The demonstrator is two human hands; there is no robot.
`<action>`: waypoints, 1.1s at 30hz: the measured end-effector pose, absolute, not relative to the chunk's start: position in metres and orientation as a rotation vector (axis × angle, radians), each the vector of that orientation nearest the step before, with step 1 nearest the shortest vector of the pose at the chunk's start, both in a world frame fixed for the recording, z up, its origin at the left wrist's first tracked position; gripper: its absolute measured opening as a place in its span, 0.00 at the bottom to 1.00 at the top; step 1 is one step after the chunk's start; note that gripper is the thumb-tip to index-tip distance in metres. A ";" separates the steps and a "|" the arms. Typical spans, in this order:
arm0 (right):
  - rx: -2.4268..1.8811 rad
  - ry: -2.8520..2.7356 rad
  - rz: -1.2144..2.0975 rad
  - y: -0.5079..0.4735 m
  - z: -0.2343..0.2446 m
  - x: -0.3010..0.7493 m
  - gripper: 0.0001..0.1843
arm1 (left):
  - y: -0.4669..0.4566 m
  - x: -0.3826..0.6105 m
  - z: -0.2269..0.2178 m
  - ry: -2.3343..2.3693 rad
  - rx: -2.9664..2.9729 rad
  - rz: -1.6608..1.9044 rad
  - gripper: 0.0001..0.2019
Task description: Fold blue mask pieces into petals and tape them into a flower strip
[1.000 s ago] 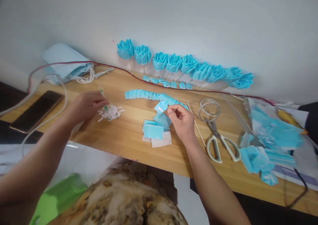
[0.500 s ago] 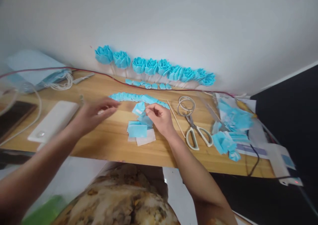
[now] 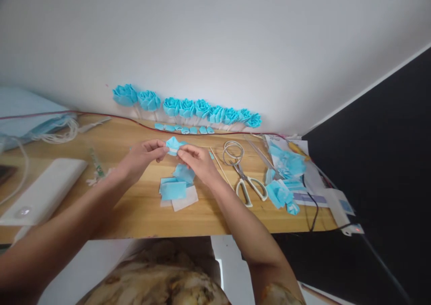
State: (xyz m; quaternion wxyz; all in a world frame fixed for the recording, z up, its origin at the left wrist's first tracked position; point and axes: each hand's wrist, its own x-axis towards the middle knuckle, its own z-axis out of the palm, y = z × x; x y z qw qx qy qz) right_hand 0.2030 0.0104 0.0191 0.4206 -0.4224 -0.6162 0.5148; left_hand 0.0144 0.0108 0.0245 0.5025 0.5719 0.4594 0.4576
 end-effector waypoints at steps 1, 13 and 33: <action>-1.065 -1.575 1.257 0.011 0.016 0.202 0.16 | 0.011 0.015 0.022 1.108 1.367 1.112 0.11; -1.147 -1.652 1.080 0.005 -0.003 0.205 0.11 | 0.009 0.014 0.000 1.133 1.358 1.076 0.09; -1.184 -1.639 0.763 -0.005 -0.007 0.195 0.08 | -0.008 0.028 -0.008 1.321 1.971 1.322 0.03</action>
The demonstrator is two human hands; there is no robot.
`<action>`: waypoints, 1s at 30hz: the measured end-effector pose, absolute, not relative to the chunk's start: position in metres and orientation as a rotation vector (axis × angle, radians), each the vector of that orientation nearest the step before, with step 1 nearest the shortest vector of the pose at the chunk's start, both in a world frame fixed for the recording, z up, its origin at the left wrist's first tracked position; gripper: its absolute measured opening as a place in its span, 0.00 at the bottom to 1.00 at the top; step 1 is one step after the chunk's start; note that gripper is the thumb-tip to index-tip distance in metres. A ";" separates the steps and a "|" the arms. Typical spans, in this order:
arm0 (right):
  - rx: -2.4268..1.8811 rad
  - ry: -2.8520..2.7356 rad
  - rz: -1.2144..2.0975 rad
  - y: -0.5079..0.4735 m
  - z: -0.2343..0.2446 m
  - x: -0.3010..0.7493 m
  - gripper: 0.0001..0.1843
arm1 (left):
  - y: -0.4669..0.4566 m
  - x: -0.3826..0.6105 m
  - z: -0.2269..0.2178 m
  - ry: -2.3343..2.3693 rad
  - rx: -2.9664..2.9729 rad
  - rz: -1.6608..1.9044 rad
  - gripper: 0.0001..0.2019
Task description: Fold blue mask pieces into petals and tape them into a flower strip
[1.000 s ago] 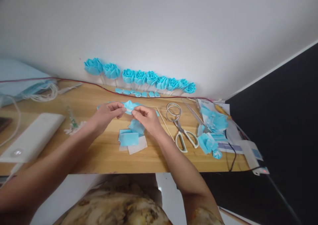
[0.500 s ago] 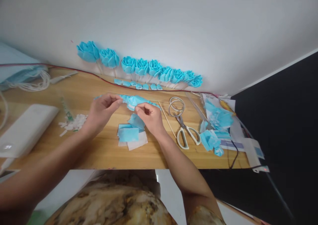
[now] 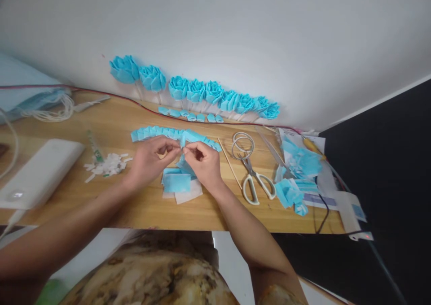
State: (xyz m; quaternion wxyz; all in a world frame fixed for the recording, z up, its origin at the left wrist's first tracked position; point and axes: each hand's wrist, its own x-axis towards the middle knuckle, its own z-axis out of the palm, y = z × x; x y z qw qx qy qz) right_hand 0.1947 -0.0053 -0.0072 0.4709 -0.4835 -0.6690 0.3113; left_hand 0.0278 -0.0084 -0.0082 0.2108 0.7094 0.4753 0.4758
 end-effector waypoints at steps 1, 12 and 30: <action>-1.176 -1.656 0.738 -0.006 -0.007 0.194 0.07 | -0.009 0.028 -0.008 1.324 1.974 1.314 0.03; -1.108 -1.824 0.447 -0.006 -0.009 0.193 0.07 | -0.011 0.029 -0.006 1.327 1.963 1.233 0.05; -1.081 -1.895 0.353 -0.005 -0.012 0.194 0.08 | -0.011 0.030 -0.007 1.314 1.971 1.230 0.05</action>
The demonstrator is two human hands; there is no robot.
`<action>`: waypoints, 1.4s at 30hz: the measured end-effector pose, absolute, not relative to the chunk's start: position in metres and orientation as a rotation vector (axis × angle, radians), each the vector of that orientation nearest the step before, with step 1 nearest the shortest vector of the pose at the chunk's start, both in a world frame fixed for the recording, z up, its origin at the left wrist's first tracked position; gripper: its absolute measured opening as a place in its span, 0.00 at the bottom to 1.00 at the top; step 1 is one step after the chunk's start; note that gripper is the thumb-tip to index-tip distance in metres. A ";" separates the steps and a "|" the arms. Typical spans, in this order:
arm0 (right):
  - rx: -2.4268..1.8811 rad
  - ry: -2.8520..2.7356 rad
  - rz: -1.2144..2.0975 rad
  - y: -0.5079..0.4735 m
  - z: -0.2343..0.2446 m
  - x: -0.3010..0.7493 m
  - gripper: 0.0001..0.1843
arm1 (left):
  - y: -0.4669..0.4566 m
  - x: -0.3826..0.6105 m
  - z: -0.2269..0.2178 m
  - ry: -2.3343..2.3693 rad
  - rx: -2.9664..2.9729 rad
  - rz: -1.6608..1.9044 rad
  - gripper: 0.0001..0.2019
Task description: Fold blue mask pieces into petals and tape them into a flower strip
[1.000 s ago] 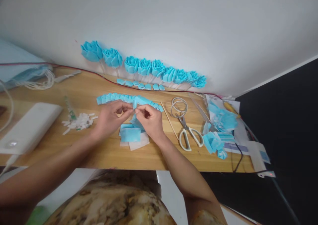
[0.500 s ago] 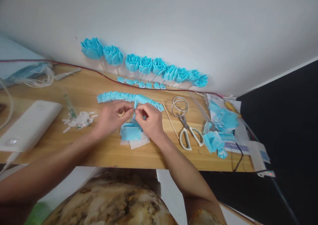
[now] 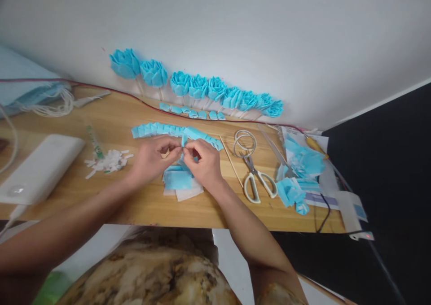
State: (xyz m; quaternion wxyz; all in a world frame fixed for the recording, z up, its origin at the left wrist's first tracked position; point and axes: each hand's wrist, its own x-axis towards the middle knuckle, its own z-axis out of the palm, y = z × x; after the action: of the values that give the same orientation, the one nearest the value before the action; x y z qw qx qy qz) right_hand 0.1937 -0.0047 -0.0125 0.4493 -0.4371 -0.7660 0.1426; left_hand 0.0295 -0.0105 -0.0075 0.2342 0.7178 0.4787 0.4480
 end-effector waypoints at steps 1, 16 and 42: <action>-1.082 -1.895 0.351 -0.005 -0.013 0.194 0.08 | -0.011 0.029 -0.008 1.313 1.970 1.224 0.06; -1.126 -1.881 0.413 -0.005 -0.010 0.194 0.08 | -0.010 0.030 -0.006 1.306 1.962 1.229 0.06; -1.133 -1.431 1.184 0.010 -0.013 0.201 0.12 | -0.048 -0.107 0.028 1.939 1.963 0.888 0.10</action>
State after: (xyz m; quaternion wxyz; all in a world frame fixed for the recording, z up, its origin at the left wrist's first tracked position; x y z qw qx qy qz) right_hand 0.2008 0.0096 -0.0133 0.4645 -0.4612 -0.5826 0.4818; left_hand -0.1066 -0.0477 0.0281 0.1212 0.6721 0.6642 0.3041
